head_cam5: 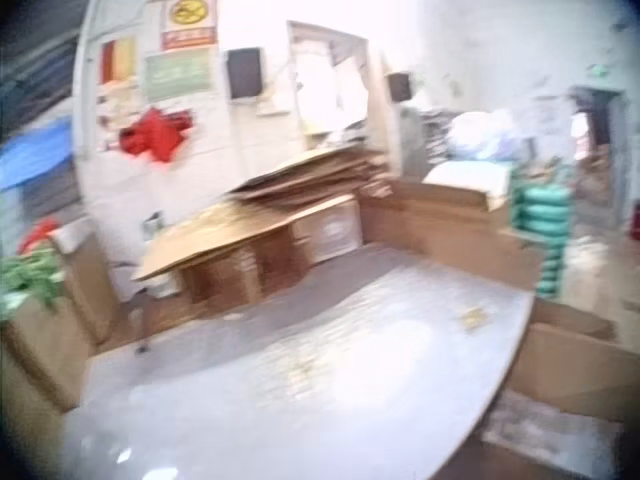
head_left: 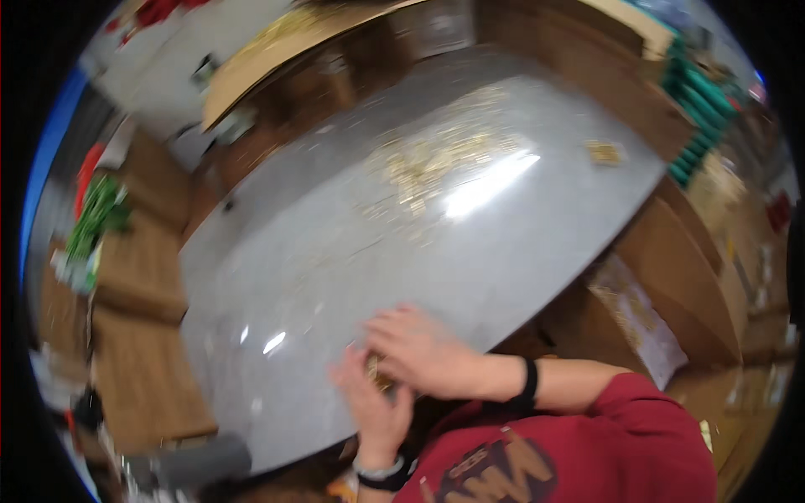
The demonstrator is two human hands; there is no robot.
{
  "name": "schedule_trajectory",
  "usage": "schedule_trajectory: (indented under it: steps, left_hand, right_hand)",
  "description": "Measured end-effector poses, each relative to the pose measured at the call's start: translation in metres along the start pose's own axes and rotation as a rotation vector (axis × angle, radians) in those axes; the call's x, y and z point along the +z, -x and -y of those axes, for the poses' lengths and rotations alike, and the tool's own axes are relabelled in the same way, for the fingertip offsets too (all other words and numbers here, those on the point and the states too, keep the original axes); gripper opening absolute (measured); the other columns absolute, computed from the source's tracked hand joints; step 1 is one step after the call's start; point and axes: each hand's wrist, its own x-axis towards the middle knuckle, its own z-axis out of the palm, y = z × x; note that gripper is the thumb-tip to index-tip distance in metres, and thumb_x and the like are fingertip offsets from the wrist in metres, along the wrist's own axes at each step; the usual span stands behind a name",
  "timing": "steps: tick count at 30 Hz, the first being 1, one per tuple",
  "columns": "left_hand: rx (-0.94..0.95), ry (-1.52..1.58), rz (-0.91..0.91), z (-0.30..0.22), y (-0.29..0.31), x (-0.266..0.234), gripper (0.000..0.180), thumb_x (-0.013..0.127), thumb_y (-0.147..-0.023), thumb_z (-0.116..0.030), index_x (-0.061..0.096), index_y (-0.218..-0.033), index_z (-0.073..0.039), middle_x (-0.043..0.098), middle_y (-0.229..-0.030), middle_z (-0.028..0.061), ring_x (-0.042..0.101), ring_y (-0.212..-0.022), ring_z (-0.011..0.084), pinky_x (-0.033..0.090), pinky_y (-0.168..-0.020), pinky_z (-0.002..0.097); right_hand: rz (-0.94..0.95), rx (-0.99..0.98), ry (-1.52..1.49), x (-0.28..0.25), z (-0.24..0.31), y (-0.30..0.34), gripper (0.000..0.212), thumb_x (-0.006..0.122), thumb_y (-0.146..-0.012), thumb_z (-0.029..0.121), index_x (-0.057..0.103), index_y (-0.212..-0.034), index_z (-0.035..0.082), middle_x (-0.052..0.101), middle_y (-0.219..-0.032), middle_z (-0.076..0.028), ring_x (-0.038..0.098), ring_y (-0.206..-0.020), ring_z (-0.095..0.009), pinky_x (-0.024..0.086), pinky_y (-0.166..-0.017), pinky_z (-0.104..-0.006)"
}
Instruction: Gathering handfuls of gold-colored metallic wire ties, placing them into plastic bags, and then packing the bags into a cardboard shipping box.
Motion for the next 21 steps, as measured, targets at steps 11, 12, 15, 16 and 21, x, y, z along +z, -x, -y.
schedule_trajectory:
  steps: [11,12,15,16,21]
  left_hand:
    - [-0.012,0.389,-0.195,-0.005,-0.003,-0.002,0.133,0.089,-0.072,-0.009,-0.01,-0.16,-0.002,0.036,-0.151,0.0301,0.049,-0.135,0.0435,0.042,-0.111,0.0473]
    - [-0.017,0.419,-0.204,-0.006,-0.004,-0.002,0.133,0.089,-0.072,-0.009,-0.01,-0.16,-0.003,0.035,-0.153,0.0305,0.049,-0.135,0.0436,0.043,-0.111,0.0471]
    - [-0.024,0.448,-0.184,-0.008,-0.004,-0.003,0.132,0.089,-0.074,-0.009,-0.011,-0.16,-0.003,0.032,-0.155,0.0315,0.048,-0.137,0.0432,0.043,-0.111,0.0465]
    - [-0.011,0.447,-0.162,-0.006,-0.004,-0.004,0.132,0.088,-0.074,-0.009,-0.011,-0.16,-0.003,0.032,-0.156,0.0316,0.048,-0.138,0.0433,0.043,-0.111,0.0466]
    - [0.046,0.426,-0.043,0.0,-0.005,-0.016,0.128,0.085,-0.076,-0.009,-0.011,-0.16,-0.003,0.03,-0.158,0.0317,0.043,-0.142,0.0437,0.04,-0.114,0.0466]
  right_hand:
    - [0.136,0.107,0.105,-0.002,0.026,-0.008,0.059,0.081,-0.076,0.03,0.06,-0.125,0.003,0.058,-0.135,-0.02,0.05,-0.132,-0.043,0.034,-0.115,-0.0558]
    - [0.128,0.118,0.09,0.003,0.022,-0.005,0.059,0.081,-0.076,0.029,0.06,-0.125,0.003,0.058,-0.135,-0.02,0.05,-0.132,-0.043,0.035,-0.115,-0.056]
    - [0.118,0.132,0.078,0.007,0.021,0.001,0.058,0.082,-0.076,0.027,0.061,-0.124,0.003,0.058,-0.135,-0.019,0.049,-0.132,-0.044,0.036,-0.114,-0.056]
    - [0.117,0.133,0.08,0.007,0.022,0.003,0.058,0.082,-0.076,0.027,0.061,-0.124,0.003,0.058,-0.135,-0.019,0.049,-0.132,-0.044,0.036,-0.114,-0.0559]
    - [0.222,0.176,-0.053,-0.008,0.016,0.004,0.068,0.08,-0.082,0.035,0.054,-0.136,0.003,0.052,-0.145,-0.021,0.039,-0.142,-0.045,0.026,-0.119,-0.0576]
